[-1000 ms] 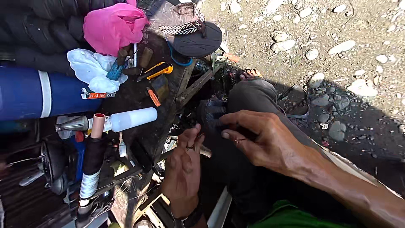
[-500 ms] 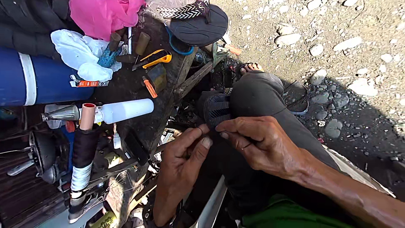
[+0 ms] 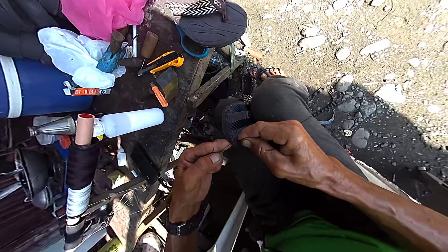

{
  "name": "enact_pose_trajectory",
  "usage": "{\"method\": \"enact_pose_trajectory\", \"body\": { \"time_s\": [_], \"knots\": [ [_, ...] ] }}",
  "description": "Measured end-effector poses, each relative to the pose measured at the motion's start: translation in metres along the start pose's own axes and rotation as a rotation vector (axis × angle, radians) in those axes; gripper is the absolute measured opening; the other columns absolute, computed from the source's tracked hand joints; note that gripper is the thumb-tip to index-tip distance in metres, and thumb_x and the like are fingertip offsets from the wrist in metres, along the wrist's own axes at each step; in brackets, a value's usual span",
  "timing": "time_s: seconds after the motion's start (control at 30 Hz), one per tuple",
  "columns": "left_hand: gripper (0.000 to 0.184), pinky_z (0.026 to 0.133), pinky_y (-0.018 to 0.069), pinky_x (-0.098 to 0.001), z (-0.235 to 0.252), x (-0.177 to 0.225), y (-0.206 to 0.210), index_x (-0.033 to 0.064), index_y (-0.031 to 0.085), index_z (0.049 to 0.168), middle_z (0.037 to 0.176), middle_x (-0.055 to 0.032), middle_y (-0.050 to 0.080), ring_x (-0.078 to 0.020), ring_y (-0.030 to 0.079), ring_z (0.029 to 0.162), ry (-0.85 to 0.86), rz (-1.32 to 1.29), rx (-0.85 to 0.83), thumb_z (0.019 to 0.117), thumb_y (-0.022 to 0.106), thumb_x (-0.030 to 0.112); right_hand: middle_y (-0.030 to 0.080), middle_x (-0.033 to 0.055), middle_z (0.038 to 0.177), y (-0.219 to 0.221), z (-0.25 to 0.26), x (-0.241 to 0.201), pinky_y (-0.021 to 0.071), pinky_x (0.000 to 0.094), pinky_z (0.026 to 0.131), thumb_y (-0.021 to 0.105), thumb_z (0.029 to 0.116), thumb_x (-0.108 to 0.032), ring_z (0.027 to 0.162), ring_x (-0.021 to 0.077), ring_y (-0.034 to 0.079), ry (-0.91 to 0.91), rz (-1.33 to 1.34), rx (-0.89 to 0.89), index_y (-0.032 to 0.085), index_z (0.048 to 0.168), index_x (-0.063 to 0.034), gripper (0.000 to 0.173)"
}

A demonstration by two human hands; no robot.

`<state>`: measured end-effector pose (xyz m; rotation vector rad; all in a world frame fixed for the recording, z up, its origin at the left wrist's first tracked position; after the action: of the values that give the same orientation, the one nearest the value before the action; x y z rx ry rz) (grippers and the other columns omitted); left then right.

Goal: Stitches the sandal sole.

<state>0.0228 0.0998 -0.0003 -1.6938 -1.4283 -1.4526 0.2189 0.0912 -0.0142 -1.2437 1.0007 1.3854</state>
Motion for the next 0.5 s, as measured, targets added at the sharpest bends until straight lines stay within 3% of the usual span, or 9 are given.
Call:
{"method": "enact_pose_trajectory", "body": {
  "time_s": [0.1,0.2,0.27,0.37,0.43,0.5],
  "knots": [
    [0.024,0.053,0.0365,-0.0168,0.001,-0.006,0.003,0.0063,0.078,0.113,0.072,0.0041,0.064,0.0013,0.045,0.056,0.009,-0.095,-0.035,0.0964,0.063,0.016,0.064,-0.0060,0.073,-0.002,0.001,-0.001,0.0426,0.0126,0.055,0.060,0.1014,-0.015,0.062,-0.0050,0.052,-0.003,0.011,0.015,0.076,0.102,-0.0060,0.018],
    [0.026,0.055,0.0392,-0.0164,0.000,-0.005,0.005,0.0055,0.076,0.117,0.080,0.0030,0.067,0.0014,0.048,0.060,0.068,-0.049,0.003,0.0979,0.063,0.017,0.063,-0.0070,0.072,-0.004,0.005,-0.001,0.0407,0.0113,0.053,0.062,0.1009,-0.014,0.060,-0.0058,0.050,0.000,0.030,0.017,0.075,0.102,-0.0053,0.016],
    [0.028,0.062,0.0450,-0.0173,-0.003,-0.005,0.009,0.0048,0.073,0.120,0.093,0.0030,0.071,0.0008,0.055,0.070,0.173,0.201,0.096,0.0989,0.066,0.021,0.060,-0.0080,0.069,-0.005,0.009,-0.001,0.0399,0.0112,0.052,0.063,0.1009,-0.015,0.058,-0.0055,0.048,0.033,0.043,0.003,0.075,0.102,-0.0061,0.015],
    [0.047,0.065,0.0499,-0.0217,0.000,-0.015,0.030,-0.0074,0.064,0.116,0.088,-0.0017,0.064,-0.0060,0.058,0.074,0.329,0.713,0.311,0.0932,0.074,0.032,0.062,-0.0079,0.070,-0.001,0.017,-0.003,0.0430,0.0129,0.053,0.063,0.0999,-0.015,0.058,-0.0045,0.051,0.044,0.010,-0.026,0.075,0.100,-0.0082,0.014],
    [0.041,0.067,0.0551,-0.0230,0.006,-0.024,0.039,-0.0080,0.065,0.108,0.087,-0.0051,0.065,-0.0071,0.062,0.076,0.437,0.788,0.472,0.0912,0.074,0.028,0.065,-0.0074,0.072,0.002,0.022,-0.006,0.0453,0.0144,0.055,0.063,0.1004,-0.017,0.060,-0.0038,0.054,0.008,-0.041,-0.050,0.075,0.100,-0.0093,0.015],
    [0.033,0.070,0.0587,-0.0247,0.012,-0.017,0.040,-0.0093,0.065,0.109,0.088,-0.0067,0.067,-0.0081,0.066,0.078,0.542,0.758,0.537,0.0933,0.069,0.019,0.068,-0.0072,0.077,0.000,0.027,-0.012,0.0484,0.0175,0.059,0.061,0.1013,-0.020,0.064,-0.0027,0.057,-0.061,-0.146,-0.070,0.077,0.105,-0.0120,0.018]
  ]
}}
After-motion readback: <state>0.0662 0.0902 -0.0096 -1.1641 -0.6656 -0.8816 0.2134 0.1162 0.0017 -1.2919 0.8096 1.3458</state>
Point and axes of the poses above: each hand's wrist, its own z-axis towards the middle knuckle, its own y-axis out of the palm, x = y × z, the point moved 7 cm from there along z, towards the middle knuckle
